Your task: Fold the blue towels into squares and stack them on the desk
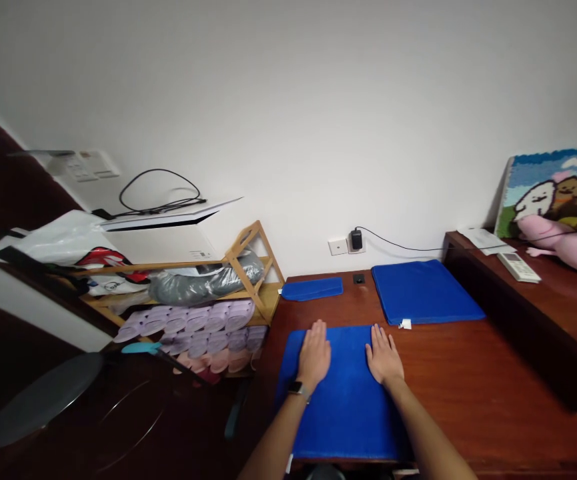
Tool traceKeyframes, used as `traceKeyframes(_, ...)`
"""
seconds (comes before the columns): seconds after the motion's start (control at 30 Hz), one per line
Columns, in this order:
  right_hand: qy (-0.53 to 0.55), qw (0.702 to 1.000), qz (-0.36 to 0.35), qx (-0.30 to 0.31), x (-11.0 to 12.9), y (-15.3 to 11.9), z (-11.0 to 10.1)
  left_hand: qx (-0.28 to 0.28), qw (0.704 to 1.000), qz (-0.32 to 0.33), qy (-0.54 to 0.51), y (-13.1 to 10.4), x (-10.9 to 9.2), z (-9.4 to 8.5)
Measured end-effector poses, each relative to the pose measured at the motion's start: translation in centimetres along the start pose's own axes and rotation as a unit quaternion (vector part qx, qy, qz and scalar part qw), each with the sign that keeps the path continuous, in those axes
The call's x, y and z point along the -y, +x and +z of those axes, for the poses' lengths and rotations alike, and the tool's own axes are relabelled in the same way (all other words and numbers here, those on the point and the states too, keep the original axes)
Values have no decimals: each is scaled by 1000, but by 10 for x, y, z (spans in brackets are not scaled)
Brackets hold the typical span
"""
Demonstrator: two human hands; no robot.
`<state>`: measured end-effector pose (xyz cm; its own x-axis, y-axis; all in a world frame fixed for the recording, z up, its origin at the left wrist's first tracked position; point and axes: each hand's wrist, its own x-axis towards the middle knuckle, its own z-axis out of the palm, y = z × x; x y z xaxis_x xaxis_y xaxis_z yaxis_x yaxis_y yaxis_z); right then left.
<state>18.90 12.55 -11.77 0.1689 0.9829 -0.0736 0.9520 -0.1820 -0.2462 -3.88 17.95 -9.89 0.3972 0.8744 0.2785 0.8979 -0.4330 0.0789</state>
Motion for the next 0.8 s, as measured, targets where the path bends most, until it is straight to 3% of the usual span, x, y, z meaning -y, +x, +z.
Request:
traceKeyframes(0.1, -3, 1000, -8, 2, -3, 0, 2, 43, 994, 81, -54, 9, -69, 19)
traceKeyframes(0.17, 1, 1000, -17, 2, -5, 1, 4, 66, 993, 73, -72, 10, -95, 30)
traceKeyframes(0.2, 2, 1000, -18, 2, -5, 1, 5, 69, 993, 65, -76, 9, -97, 34)
traceKeyframes(0.27, 1, 1000, -15, -2, -7, 1, 7, 62, 995, 40, -71, 4, -80, 34)
traceKeyframes(0.47, -9, 1000, -10, -9, -7, 0, 11, 56, 995, -87, 3, -35, 59, 6)
traceKeyframes(0.53, -11, 1000, -9, -8, -7, 1, 10, 51, 994, -91, 10, -45, 86, 0)
traceKeyframes(0.6, -14, 1000, -7, -1, -7, 2, 7, 45, 995, -93, 12, -50, 94, -2)
traceKeyframes(0.8, 0, 1000, 14, 24, -7, -14, 0, 48, 994, -102, 5, -50, 80, -5)
